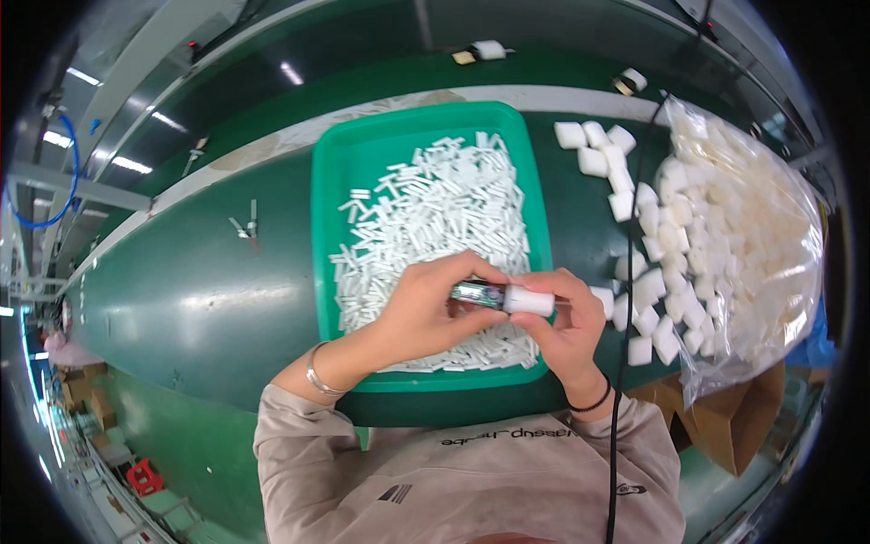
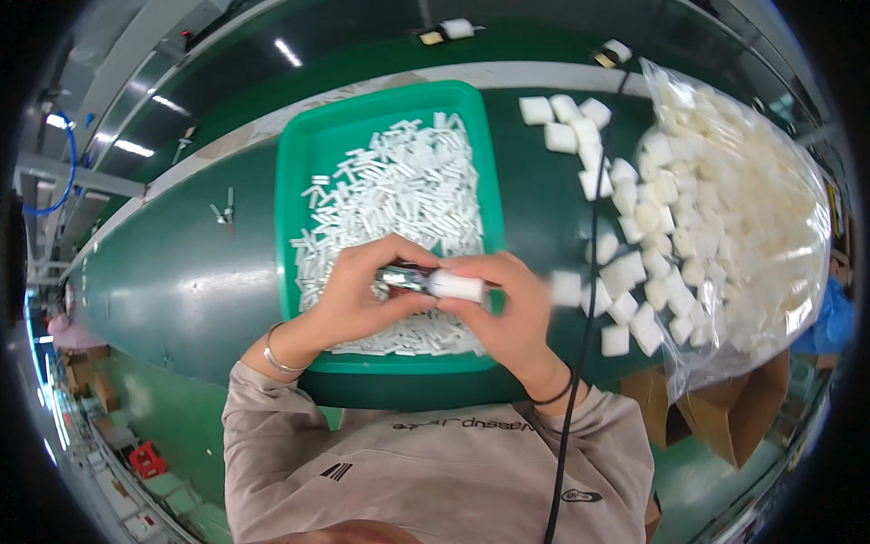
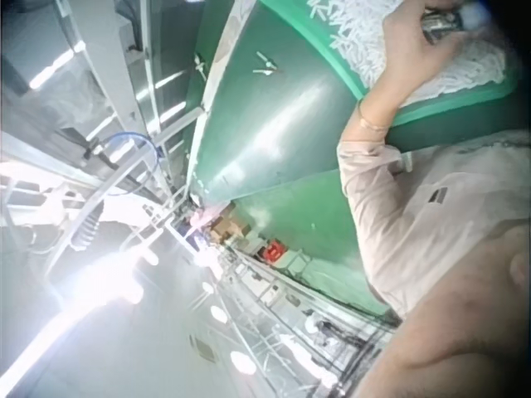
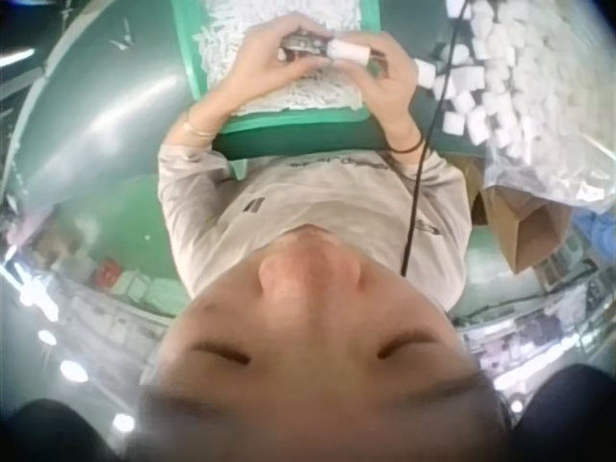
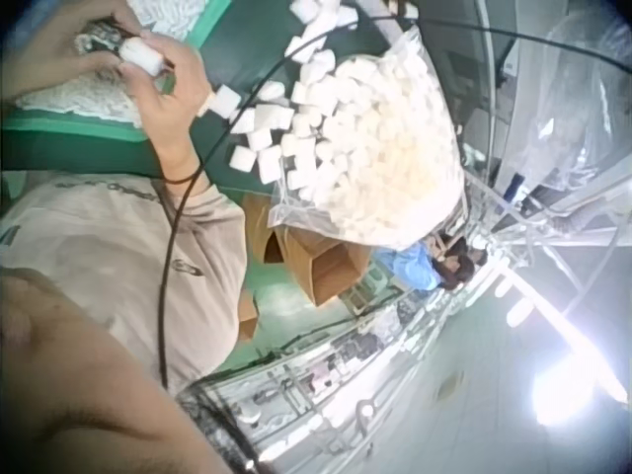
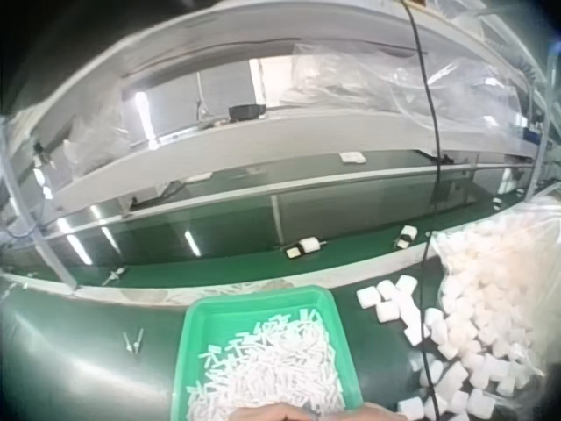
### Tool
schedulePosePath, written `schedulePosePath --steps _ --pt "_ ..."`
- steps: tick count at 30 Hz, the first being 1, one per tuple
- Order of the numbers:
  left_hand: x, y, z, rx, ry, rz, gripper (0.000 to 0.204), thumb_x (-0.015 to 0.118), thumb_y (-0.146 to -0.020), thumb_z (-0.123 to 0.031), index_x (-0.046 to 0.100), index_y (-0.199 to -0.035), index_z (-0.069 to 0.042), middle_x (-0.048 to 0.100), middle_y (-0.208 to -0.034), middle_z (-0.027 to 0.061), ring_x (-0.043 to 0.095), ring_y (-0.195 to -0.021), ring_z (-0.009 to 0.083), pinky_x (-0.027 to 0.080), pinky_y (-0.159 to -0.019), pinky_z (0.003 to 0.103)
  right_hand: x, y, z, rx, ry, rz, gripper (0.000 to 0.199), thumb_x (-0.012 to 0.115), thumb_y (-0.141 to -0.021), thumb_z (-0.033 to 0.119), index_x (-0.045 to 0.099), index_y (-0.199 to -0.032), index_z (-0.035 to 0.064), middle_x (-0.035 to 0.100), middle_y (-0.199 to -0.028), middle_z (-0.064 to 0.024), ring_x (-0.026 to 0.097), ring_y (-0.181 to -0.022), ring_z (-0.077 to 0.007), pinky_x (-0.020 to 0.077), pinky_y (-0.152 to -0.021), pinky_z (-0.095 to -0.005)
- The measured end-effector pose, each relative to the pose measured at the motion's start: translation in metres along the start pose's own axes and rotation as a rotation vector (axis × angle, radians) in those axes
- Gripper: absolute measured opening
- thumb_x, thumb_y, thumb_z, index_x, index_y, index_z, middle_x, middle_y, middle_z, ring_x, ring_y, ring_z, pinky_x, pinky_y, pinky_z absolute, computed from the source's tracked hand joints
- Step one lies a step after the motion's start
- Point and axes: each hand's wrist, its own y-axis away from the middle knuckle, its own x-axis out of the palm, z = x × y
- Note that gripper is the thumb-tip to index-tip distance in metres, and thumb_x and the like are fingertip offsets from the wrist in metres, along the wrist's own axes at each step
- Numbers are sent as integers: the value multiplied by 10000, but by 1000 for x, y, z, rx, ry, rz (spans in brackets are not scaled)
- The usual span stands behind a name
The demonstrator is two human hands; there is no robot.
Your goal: The person assembles electronic components by fitting white foam pieces and tubes onto the circuit board modules by hand and placing the assembled units onto the conveyor belt.
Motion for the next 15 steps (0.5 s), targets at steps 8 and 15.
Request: schedulePosePath --steps 8,15 --pt "-157 -64 75 38 -347 -711 346 738 -638 -163 622 -910 16 617 -865 128 587 -821 175 468 -645 258 -5 -6 2 115 436 43 556 741 -593 172 533 -1086 21 546 -1053 -96 492 -769 -224 426 -628 -280" --pt "-308 -73 184 -721 -1032 -1000 395 638 -642 -495 657 -944 -241 494 -1188 44 303 -1181 310 247 -954 455 5 -14 -8 -31 775 295 341 678 -628 206 608 -943 97 545 -956 -9 467 -832 -194 346 -664 -327"
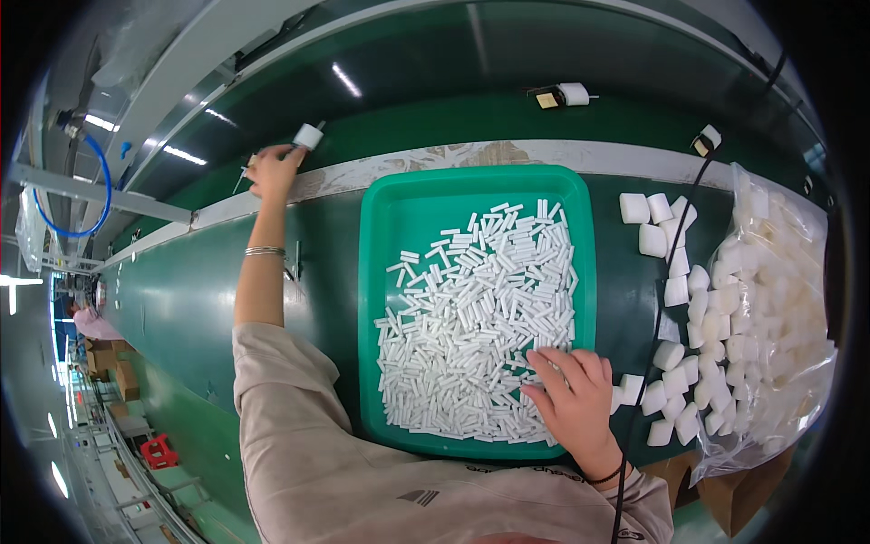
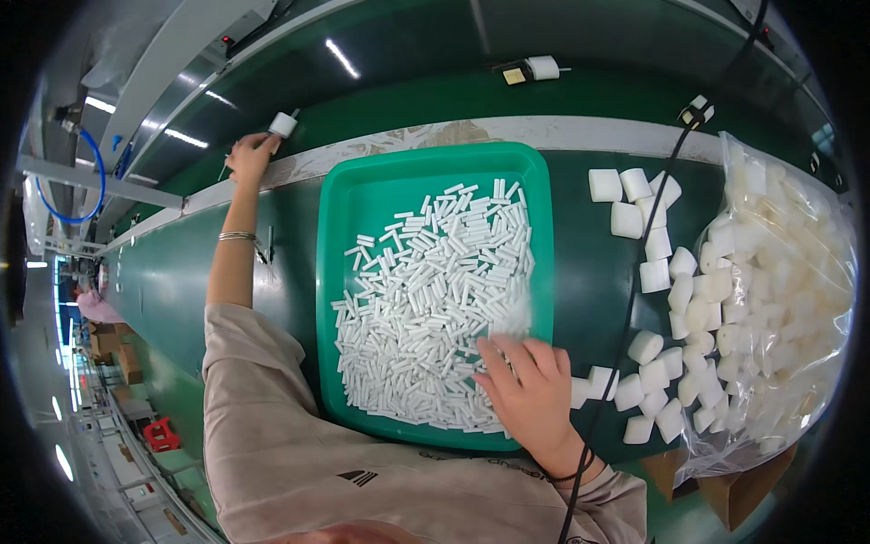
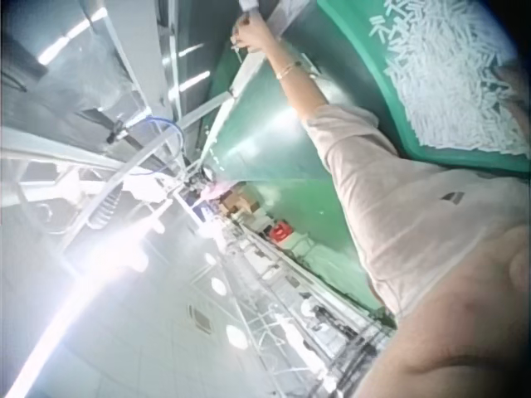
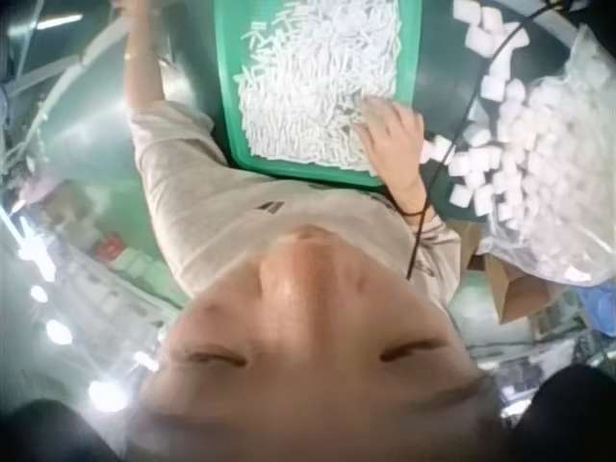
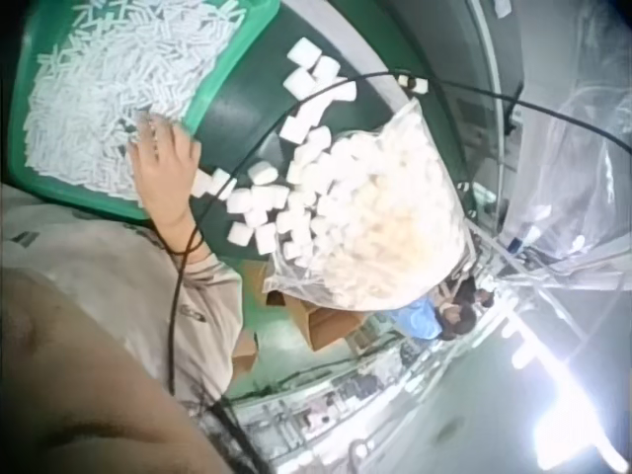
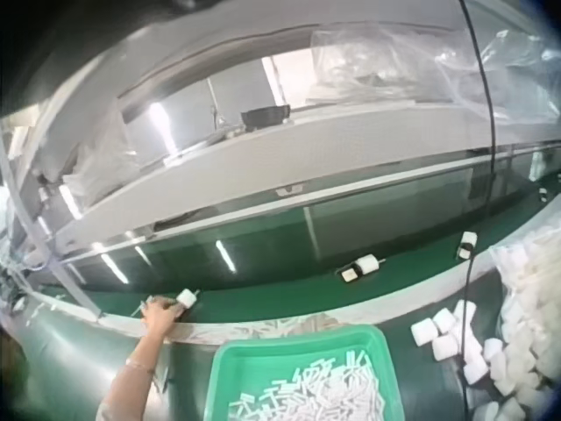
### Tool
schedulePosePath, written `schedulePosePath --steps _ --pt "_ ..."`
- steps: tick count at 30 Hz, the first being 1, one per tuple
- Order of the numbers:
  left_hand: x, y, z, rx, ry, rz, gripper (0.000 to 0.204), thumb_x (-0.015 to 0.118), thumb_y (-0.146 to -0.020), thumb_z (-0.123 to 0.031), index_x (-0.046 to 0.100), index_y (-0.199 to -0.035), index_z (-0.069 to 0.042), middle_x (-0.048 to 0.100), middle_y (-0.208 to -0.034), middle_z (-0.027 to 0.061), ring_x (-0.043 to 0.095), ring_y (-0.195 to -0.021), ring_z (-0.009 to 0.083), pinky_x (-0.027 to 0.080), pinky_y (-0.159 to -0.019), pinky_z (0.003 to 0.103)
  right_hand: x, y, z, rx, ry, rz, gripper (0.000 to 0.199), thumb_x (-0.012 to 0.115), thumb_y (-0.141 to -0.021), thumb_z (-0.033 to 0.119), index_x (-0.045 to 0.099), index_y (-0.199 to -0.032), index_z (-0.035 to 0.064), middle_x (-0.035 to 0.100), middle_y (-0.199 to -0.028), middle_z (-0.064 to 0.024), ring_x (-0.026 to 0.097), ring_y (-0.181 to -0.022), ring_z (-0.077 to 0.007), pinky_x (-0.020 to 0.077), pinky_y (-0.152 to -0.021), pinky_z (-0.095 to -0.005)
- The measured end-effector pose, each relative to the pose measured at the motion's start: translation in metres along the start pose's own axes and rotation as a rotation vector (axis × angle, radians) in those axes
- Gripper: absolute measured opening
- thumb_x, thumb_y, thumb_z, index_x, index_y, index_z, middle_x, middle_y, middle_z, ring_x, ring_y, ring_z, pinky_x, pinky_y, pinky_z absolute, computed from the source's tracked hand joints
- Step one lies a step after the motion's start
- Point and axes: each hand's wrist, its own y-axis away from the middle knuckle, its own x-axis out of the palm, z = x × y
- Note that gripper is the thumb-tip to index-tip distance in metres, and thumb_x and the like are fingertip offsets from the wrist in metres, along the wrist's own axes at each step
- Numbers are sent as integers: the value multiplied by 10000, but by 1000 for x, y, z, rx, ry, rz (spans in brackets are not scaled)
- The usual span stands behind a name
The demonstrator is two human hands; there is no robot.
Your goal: The person assembles electronic components by fitting white foam pieces and tubes onto the circuit board modules by hand and placing the assembled units onto the conveyor belt.
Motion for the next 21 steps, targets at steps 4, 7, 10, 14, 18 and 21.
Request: schedulePosePath --steps 4,7,10,14,18,21 --pt "10 -42 32 -113 -23 -188 626 661 -654 -374 425 -1201 -179 383 -1276 52 300 -1157 320 284 -911 474 -1 -3 1 -24 68 67 289 627 -618 139 608 -902 87 522 -838 8 472 -760 -151 333 -638 -299" --pt "14 -66 60 -128 -155 -193 693 672 -654 -344 381 -1242 -120 450 -1241 78 389 -1118 348 353 -892 434 2 -5 -3 -57 52 73 260 592 -609 103 603 -868 79 504 -782 5 479 -705 -145 335 -628 -286" --pt "20 -72 65 -82 -74 6 768 704 -626 -335 360 -1257 -66 542 -1147 93 485 -1061 333 399 -876 376 3 -5 -5 -87 23 70 229 589 -607 87 594 -835 67 497 -756 -8 484 -667 -157 353 -613 -288" --pt "-1 -87 97 -74 270 -291 654 773 -583 -372 539 -1069 -2 631 -931 73 589 -880 192 437 -799 290 -2 -3 -1 -110 -98 11 206 627 -607 81 581 -805 48 494 -736 -32 488 -653 -178 379 -573 -304" --pt "-26 -31 29 -306 1291 98 357 713 -709 -259 556 -950 -47 596 -863 25 554 -738 135 458 -683 248 2 -1 -1 -9 -297 -88 217 680 -622 70 586 -815 36 507 -702 -55 498 -619 -222 390 -527 -321" --pt "-64 46 -15 -65 1733 514 201 587 -821 -140 524 -980 -35 576 -997 71 568 -809 136 495 -693 260 -4 -1 4 83 -439 -152 161 678 -647 37 594 -784 30 572 -715 -85 545 -638 -250 421 -552 -309"
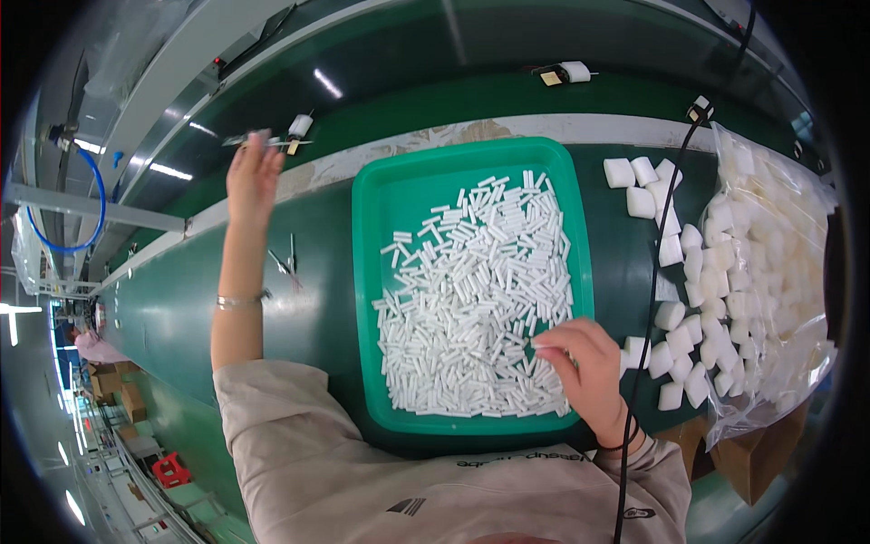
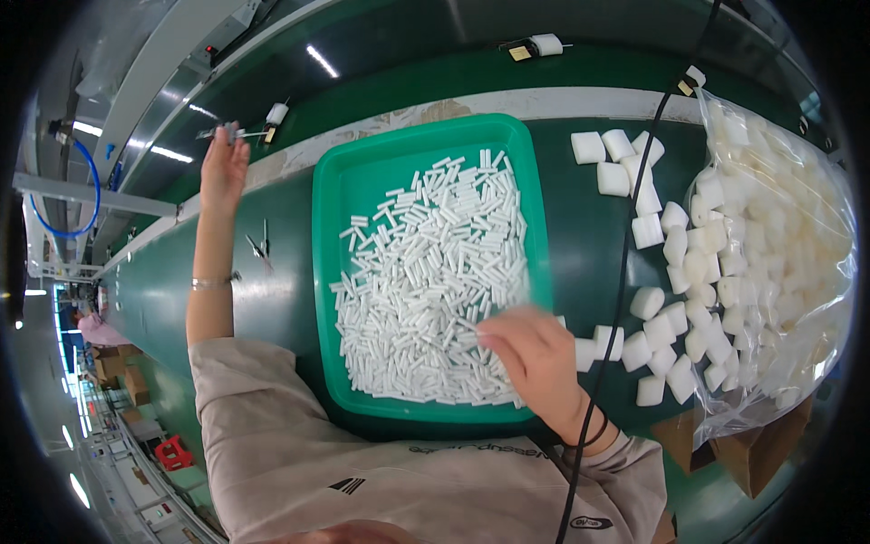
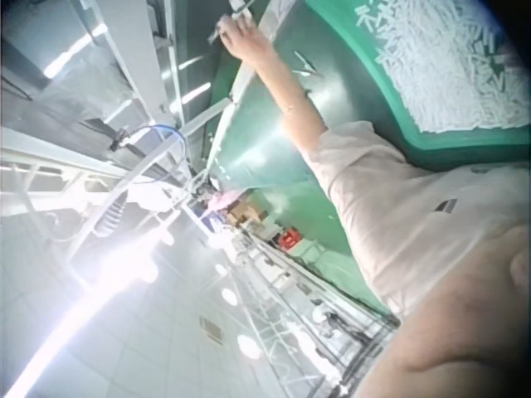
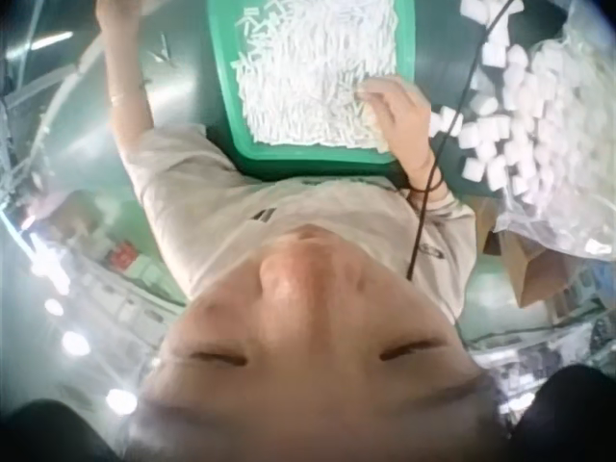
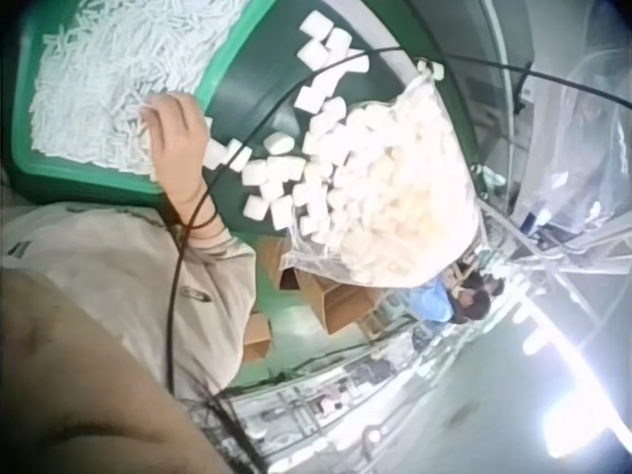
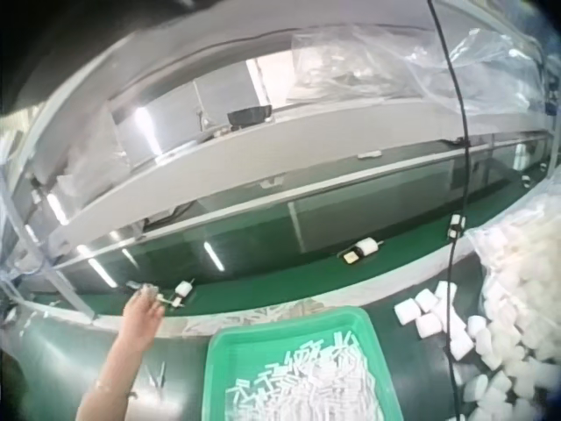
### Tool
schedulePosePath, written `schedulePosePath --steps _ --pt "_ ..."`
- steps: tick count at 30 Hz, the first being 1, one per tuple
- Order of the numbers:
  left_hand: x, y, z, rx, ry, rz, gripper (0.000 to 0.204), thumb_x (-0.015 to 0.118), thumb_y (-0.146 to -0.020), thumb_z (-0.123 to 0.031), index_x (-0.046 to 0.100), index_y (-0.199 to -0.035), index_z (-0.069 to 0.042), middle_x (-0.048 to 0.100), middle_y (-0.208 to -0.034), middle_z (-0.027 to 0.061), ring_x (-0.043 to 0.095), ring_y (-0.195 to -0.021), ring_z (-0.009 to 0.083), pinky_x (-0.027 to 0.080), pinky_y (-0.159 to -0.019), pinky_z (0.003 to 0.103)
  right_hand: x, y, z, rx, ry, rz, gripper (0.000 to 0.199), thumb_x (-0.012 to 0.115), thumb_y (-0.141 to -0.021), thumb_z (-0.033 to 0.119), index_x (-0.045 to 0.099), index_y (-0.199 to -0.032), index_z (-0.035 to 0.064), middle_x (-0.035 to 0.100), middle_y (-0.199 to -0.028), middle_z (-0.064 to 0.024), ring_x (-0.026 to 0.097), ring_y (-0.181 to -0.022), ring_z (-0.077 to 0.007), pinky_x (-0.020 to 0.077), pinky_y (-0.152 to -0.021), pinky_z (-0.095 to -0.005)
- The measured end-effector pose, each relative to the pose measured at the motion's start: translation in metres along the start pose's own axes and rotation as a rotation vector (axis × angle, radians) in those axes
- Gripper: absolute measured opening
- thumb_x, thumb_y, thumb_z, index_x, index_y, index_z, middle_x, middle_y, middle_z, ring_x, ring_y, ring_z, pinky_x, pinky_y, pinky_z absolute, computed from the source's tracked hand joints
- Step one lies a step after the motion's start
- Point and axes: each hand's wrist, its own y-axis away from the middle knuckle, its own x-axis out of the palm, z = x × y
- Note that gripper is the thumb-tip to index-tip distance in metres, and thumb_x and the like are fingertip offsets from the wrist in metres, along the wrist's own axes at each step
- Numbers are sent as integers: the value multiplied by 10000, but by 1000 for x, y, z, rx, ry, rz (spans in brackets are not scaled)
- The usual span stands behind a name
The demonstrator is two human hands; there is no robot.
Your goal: The person assembles electronic components by fitting white foam pieces and tubes onto the circuit board modules by hand and placing the assembled units onto the conveyor belt.
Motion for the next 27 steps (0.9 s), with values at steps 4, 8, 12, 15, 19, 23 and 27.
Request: schedulePosePath --steps 4,8,12,15,19,23,27 --pt "111 120 21 -162 -1 286 302 577 -799 -90 442 -1044 23 539 -1057 163 600 -790 181 534 -646 260 -10 2 7 102 -142 -112 127 647 -676 -13 615 -795 17 617 -739 -93 585 -654 -227 443 -589 -272" --pt "157 202 37 -308 91 465 355 676 -678 -36 460 -961 -25 571 -979 195 609 -767 190 528 -647 281 -12 7 10 268 -438 -160 119 619 -714 -36 618 -833 -30 625 -796 -119 602 -679 -169 461 -626 -235" --pt "161 221 54 -310 147 458 403 731 -591 -1 462 -889 -34 597 -906 186 605 -772 182 536 -654 290 -10 13 3 245 -622 -126 108 590 -758 -35 593 -864 -54 593 -835 -108 587 -722 -132 475 -649 -218" --pt "156 222 55 -257 144 474 399 741 -592 -26 460 -875 -31 594 -915 190 601 -785 178 543 -662 300 -6 17 0 227 -691 -100 113 584 -764 -34 578 -875 -51 567 -839 -94 581 -730 -135 480 -648 -228" --pt "158 227 56 -295 109 483 398 740 -589 -10 461 -872 -30 594 -911 183 602 -827 196 548 -664 300 -6 17 4 268 -742 -122 100 580 -763 -40 570 -861 -55 562 -834 -94 577 -721 -132 480 -643 -228" --pt "154 227 58 -292 -7 505 403 750 -586 -10 463 -868 -29 605 -916 167 600 -852 191 534 -699 290 -1 18 3 275 -690 -143 100 584 -756 -40 578 -856 -35 565 -816 -86 568 -704 -124 474 -623 -224" --pt "159 234 60 -79 -234 695 387 766 -583 -18 495 -858 -39 627 -929 133 609 -851 172 493 -770 275 4 19 2 136 -387 -221 135 621 -705 -45 586 -829 -6 565 -770 -80 558 -661 -143 455 -577 -227"
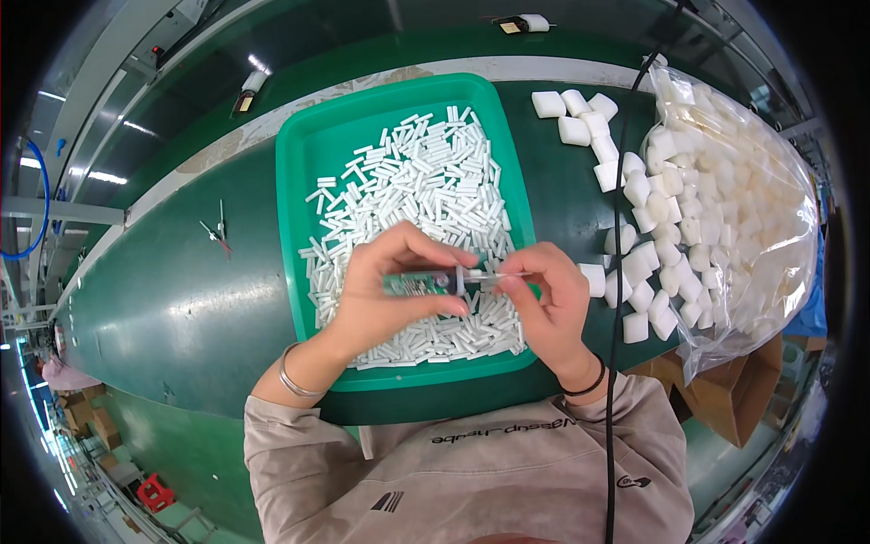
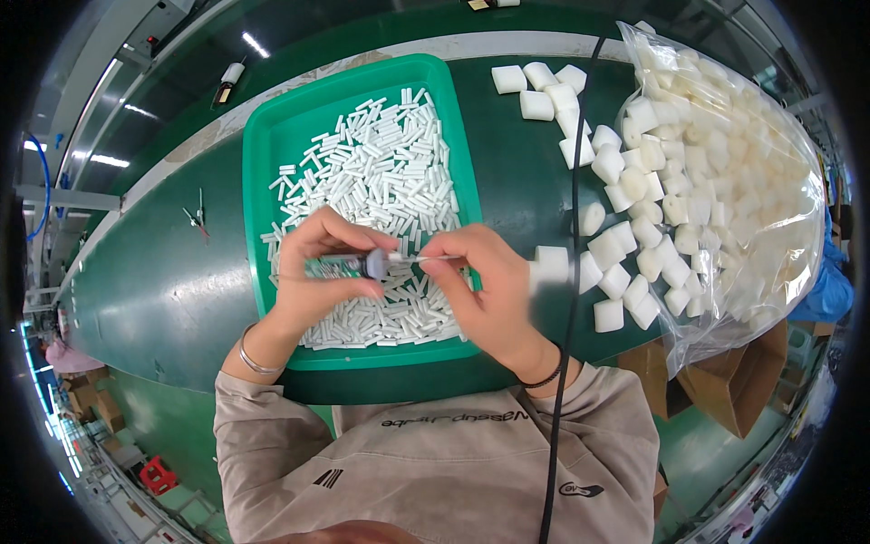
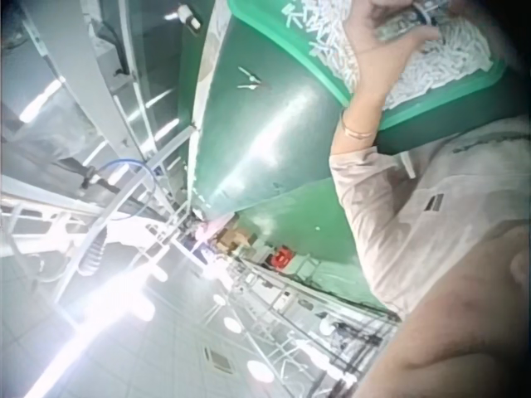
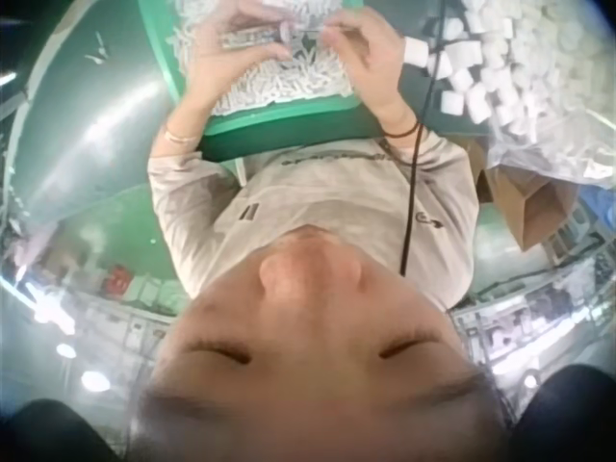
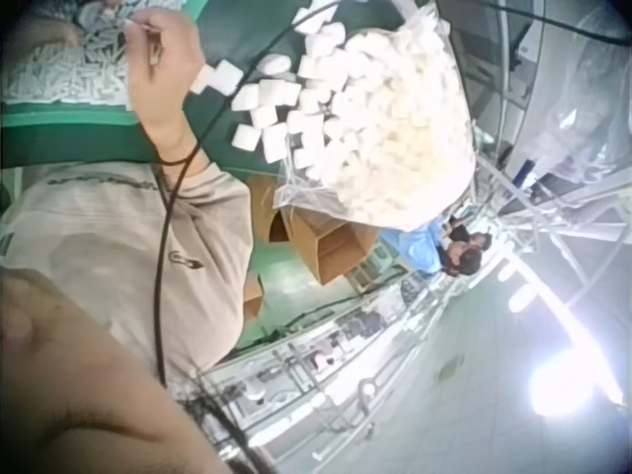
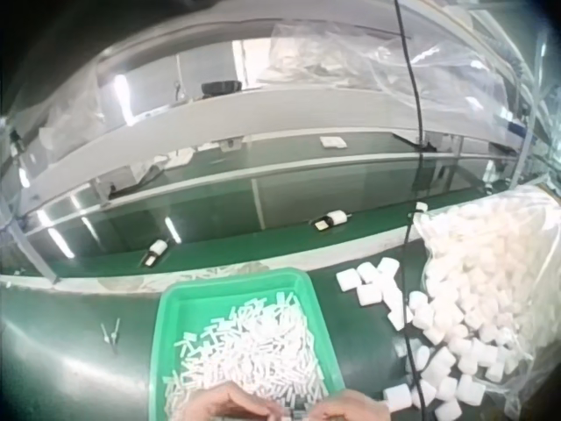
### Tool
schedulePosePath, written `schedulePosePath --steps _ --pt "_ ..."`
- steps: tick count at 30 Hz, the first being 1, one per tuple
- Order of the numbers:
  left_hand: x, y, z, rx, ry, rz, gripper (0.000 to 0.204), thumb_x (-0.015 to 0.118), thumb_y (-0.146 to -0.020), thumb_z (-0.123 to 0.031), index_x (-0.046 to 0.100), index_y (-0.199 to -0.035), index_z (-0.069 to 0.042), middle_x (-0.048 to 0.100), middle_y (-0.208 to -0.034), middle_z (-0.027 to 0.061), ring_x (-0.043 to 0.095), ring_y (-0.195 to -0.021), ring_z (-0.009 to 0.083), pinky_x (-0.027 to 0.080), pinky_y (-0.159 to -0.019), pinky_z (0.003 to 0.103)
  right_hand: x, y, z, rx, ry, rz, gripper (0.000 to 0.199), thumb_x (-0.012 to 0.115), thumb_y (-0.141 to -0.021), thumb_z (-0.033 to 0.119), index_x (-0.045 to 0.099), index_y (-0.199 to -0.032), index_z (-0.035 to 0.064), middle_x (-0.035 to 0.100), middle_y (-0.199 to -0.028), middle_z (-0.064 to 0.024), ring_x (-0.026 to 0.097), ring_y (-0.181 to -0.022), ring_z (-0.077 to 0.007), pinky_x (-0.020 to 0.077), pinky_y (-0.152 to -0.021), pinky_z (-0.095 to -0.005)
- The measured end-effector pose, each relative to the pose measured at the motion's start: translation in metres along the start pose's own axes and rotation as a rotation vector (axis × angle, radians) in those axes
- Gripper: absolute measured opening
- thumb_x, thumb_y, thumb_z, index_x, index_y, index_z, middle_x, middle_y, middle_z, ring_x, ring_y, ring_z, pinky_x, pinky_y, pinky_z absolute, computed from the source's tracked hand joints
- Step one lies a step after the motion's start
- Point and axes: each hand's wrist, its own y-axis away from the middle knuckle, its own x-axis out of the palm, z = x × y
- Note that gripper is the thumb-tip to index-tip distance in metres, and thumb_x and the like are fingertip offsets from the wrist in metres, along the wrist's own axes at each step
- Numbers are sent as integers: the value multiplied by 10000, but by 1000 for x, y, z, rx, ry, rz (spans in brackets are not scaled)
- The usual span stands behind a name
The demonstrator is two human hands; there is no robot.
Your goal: The person assembles electronic components by fitting white foam pieces and tubes onto the circuit board modules by hand and placing the assembled units onto the conveyor belt.
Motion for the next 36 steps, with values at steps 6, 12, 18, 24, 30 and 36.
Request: schedulePosePath --steps 6,12,18,24,30,36 --pt "1 2 -5 -44 -77 65 313 766 -592 -26 568 -835 -13 637 -895 104 612 -838 149 492 -754 268 -5 -8 3 -420 318 102 196 691 -608 -14 612 -782 27 562 -698 -67 541 -592 -197 442 -524 -251" --pt "0 3 2 -237 -1 75 313 752 -608 -13 584 -871 0 637 -868 85 585 -760 94 483 -680 231 -7 -5 4 -653 503 92 257 740 -565 61 624 -791 22 571 -703 -56 541 -558 -193 444 -481 -258" --pt "1 -1 2 -152 11 20 258 715 -632 22 571 -845 -7 628 -900 85 580 -840 122 488 -698 244 -33 -21 20 -479 634 219 285 716 -623 150 620 -870 44 592 -754 -67 559 -661 -227 462 -576 -302" --pt "-3 -5 -2 -188 45 -111 268 648 -672 77 522 -892 -10 603 -965 124 571 -893 140 505 -740 248 -87 -29 25 218 1321 -255 323 653 -700 325 604 -892 71 596 -756 -99 570 -673 -279 438 -569 -367" --pt "-3 -5 -2 -195 61 -114 269 655 -669 72 527 -888 -17 601 -967 122 567 -905 140 501 -747 254 -97 -35 7 283 1389 33 240 676 -677 190 541 -823 56 593 -699 -115 578 -672 -301 439 -556 -371" --pt "-2 1 -2 -91 -7 -82 333 717 -606 48 552 -884 -27 596 -933 79 563 -900 154 452 -808 268 -45 -36 41 77 562 -98 301 620 -706 11 552 -997 52 546 -904 -100 580 -784 -227 485 -607 -278"
